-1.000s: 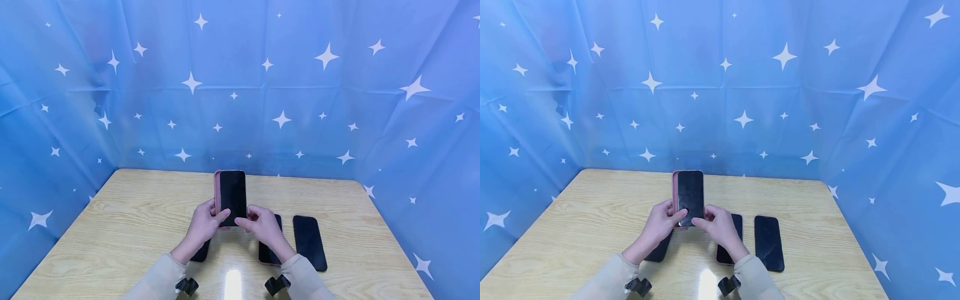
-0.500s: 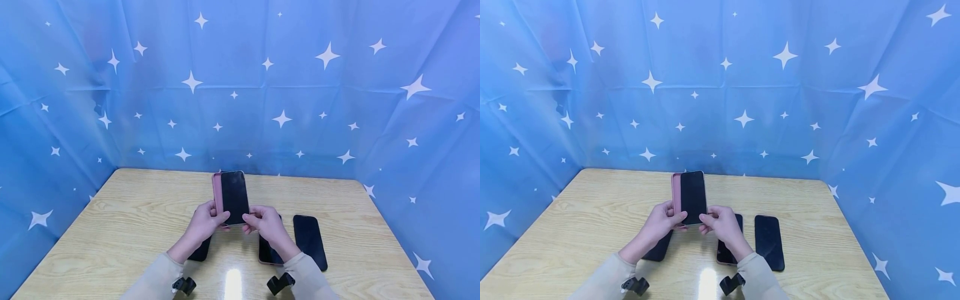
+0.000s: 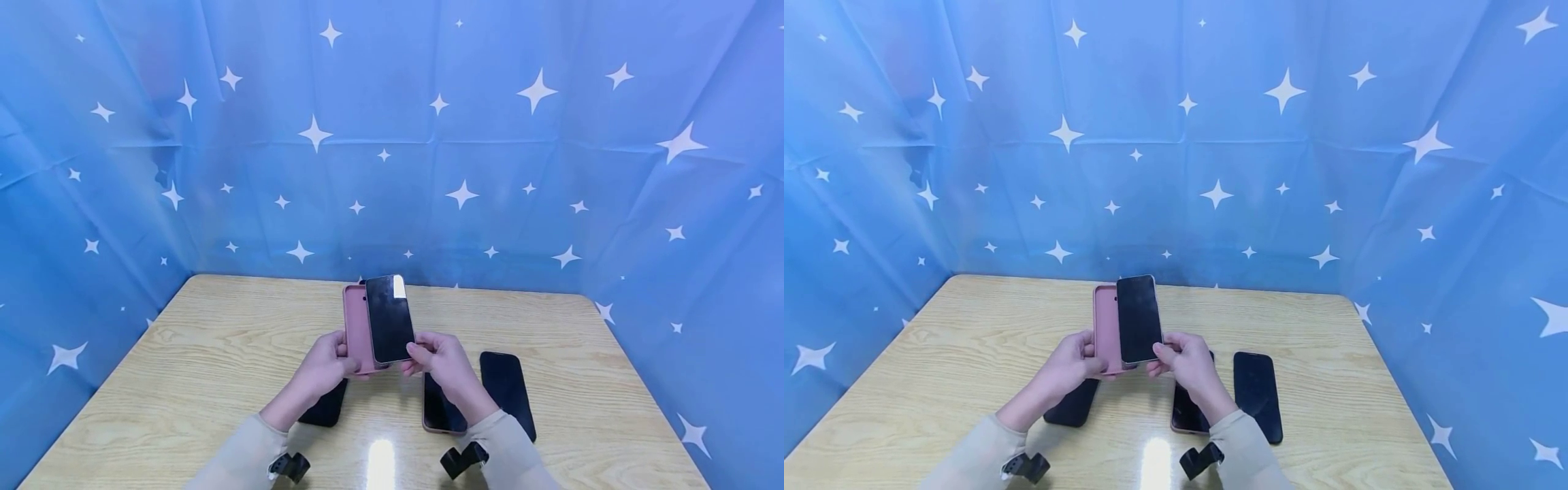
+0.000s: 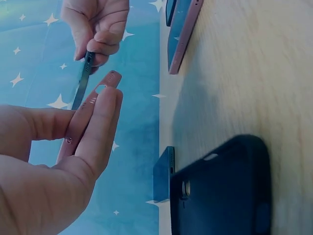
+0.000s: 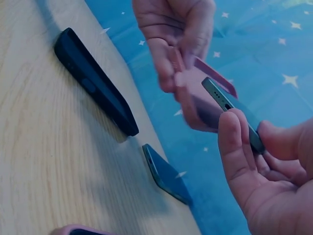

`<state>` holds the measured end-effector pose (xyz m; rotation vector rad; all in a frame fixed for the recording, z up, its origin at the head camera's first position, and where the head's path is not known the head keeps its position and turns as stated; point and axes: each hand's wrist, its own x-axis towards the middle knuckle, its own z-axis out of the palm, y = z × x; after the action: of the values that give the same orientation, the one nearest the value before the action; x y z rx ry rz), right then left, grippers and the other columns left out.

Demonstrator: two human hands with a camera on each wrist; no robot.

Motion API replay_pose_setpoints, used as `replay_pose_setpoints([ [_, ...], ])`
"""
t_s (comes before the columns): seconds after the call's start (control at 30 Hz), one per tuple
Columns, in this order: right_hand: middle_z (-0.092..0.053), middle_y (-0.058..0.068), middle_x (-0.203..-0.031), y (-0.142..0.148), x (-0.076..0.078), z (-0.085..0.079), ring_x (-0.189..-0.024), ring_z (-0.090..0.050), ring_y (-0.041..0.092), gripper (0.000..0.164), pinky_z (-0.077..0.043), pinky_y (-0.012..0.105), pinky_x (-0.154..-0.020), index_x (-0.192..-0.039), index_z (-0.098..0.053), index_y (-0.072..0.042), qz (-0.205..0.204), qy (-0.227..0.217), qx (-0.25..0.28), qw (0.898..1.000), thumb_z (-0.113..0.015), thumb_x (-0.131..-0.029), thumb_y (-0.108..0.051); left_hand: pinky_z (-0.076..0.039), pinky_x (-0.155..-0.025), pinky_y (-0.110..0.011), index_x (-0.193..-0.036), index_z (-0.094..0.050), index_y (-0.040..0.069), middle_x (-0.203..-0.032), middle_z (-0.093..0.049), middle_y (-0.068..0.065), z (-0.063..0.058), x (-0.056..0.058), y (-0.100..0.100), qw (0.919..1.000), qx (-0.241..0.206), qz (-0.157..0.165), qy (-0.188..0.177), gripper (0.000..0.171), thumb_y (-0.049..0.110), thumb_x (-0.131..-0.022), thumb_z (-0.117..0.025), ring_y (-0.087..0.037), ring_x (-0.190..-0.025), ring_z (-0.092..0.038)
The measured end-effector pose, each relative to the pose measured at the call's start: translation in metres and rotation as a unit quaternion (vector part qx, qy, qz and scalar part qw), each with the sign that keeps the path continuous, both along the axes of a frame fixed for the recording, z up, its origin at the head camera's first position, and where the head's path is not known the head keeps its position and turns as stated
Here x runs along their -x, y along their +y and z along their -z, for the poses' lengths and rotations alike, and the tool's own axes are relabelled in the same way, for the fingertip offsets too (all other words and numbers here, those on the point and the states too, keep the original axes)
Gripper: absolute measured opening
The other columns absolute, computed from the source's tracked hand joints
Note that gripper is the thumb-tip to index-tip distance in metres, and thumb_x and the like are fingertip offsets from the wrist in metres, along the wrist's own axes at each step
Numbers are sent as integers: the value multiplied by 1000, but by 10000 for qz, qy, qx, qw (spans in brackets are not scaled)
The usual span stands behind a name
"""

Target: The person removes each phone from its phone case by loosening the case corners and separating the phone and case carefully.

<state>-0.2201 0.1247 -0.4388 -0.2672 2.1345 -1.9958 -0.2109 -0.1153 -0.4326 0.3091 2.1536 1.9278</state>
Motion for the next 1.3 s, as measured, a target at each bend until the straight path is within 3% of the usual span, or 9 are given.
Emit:
replay_pose_setpoints([
  [0.4,-73,14,-86,9,9,-10,-83,-76,30,18,-61,44,-99,-94,-59,8,280,-40,-184,9994,-53,-106,-3,-67,-81,-44,-130,-47,-21,-112,-69,-31,2,-7,-7,9992,51,229,-315,37,-15,-94,-49,-41,-98,-73],
  [0.6,-74,11,-83,12,15,-11,-78,-75,23,17,-63,40,-93,-99,-62,10,498,-75,-133,9986,-52,-106,-1,-67,-81,-45,-132,-44,-21,-114,-68,-32,6,-11,-10,9985,39,396,-369,37,-14,-96,-49,-41,-99,-74],
  [0.93,-72,11,-83,13,27,-14,-80,-76,23,17,-64,37,-89,-105,-61,12,731,-260,-80,9970,-51,-107,-1,-67,-79,-44,-133,-42,-23,-113,-68,-32,15,-17,-10,9970,-77,658,-400,42,-18,-93,-51,-42,-95,-74],
  [1.17,-72,20,-95,16,38,-14,-79,-75,20,29,-63,43,-95,-130,-55,17,957,-405,-129,9945,-50,-107,0,-67,-77,-44,-135,-39,-25,-110,-68,-35,22,-20,-10,9958,-191,829,-353,46,-19,-91,-51,-49,-91,-73],
  [1.3,-69,25,-99,18,45,-11,-79,-75,19,28,-63,42,-93,-128,-54,17,1002,-440,-177,9938,-50,-107,0,-67,-76,-44,-132,-42,-24,-108,-68,-35,26,-22,-10,9952,-222,906,-302,43,-18,-90,-52,-48,-91,-73],
])
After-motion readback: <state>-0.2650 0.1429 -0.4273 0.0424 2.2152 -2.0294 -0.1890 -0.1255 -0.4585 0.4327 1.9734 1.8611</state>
